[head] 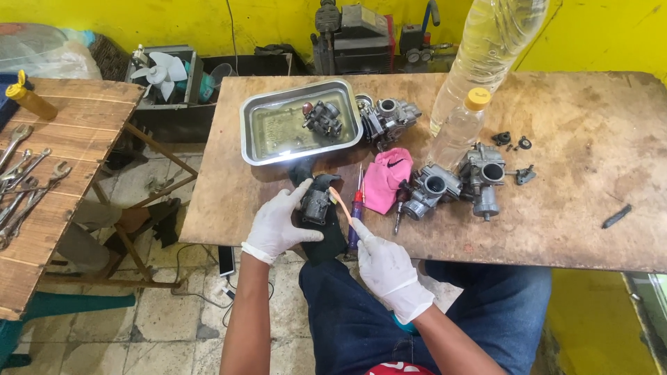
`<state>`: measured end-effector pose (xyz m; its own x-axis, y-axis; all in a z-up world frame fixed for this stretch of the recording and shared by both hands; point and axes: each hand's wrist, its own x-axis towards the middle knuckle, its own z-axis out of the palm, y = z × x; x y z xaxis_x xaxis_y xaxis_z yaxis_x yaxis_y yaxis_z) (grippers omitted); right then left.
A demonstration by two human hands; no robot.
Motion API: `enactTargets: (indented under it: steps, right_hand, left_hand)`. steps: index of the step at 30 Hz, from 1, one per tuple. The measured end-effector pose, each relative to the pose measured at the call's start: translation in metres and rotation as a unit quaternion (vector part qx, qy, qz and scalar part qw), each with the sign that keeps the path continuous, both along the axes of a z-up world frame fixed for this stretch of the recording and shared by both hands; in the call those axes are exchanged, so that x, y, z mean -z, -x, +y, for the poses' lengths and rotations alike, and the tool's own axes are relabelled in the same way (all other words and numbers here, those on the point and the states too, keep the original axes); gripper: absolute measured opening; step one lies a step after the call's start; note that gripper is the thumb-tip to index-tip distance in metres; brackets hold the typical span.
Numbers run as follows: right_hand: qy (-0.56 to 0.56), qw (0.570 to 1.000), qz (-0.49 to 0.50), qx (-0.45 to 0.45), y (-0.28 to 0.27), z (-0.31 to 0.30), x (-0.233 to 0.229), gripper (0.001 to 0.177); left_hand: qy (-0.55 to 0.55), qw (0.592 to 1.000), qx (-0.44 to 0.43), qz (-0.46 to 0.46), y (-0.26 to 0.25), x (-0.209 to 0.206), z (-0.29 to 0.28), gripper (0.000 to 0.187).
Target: The person cleans a carburetor component using a black cloth and a toothbrush. They wipe the part thoroughly and scrub it with the toothbrush, then place it into a metal tray containing liquid. Other carburetor parts and tools are visible on the wooden table.
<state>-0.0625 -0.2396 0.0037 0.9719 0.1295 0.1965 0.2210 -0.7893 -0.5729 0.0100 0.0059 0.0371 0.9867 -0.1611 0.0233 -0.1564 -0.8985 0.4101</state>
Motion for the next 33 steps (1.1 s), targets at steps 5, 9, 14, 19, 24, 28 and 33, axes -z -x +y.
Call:
enactTargets:
  steps: [5, 9, 14, 19, 24, 28, 33]
  right_hand:
    - [-0.038, 0.999, 0.037, -0.002, -0.001, 0.0, -0.009, 0.054]
    - [-0.045, 0.998, 0.039, -0.006, 0.001, 0.002, -0.014, 0.056]
    - [-0.057, 0.998, 0.02, -0.006, 0.003, 0.001, -0.011, 0.055]
    - [-0.01, 1.0, -0.013, -0.006, -0.004, 0.006, 0.0, 0.053]
    - [0.141, 0.986, -0.08, -0.042, -0.013, 0.015, 0.016, 0.058]
    - [0.12, 0.989, 0.002, -0.084, 0.003, -0.005, -0.002, 0.057]
    - [0.154, 0.976, 0.116, -0.099, -0.017, 0.012, -0.002, 0.063]
  left_hand:
    - [0.032, 0.999, 0.02, 0.04, -0.007, 0.0, 0.003, 0.093]
    - [0.055, 0.998, 0.017, 0.019, -0.013, 0.017, 0.008, 0.079]
    - [0.084, 0.996, -0.03, -0.018, -0.005, 0.018, -0.001, 0.073]
    - [0.107, 0.99, -0.085, -0.045, 0.001, 0.037, -0.004, 0.073]
    - [0.126, 0.986, -0.086, -0.075, 0.0, 0.047, -0.004, 0.073]
    - [0.16, 0.98, -0.069, -0.094, 0.001, 0.033, -0.007, 0.071]
    - [0.123, 0.987, -0.042, -0.089, -0.001, 0.033, -0.007, 0.059]
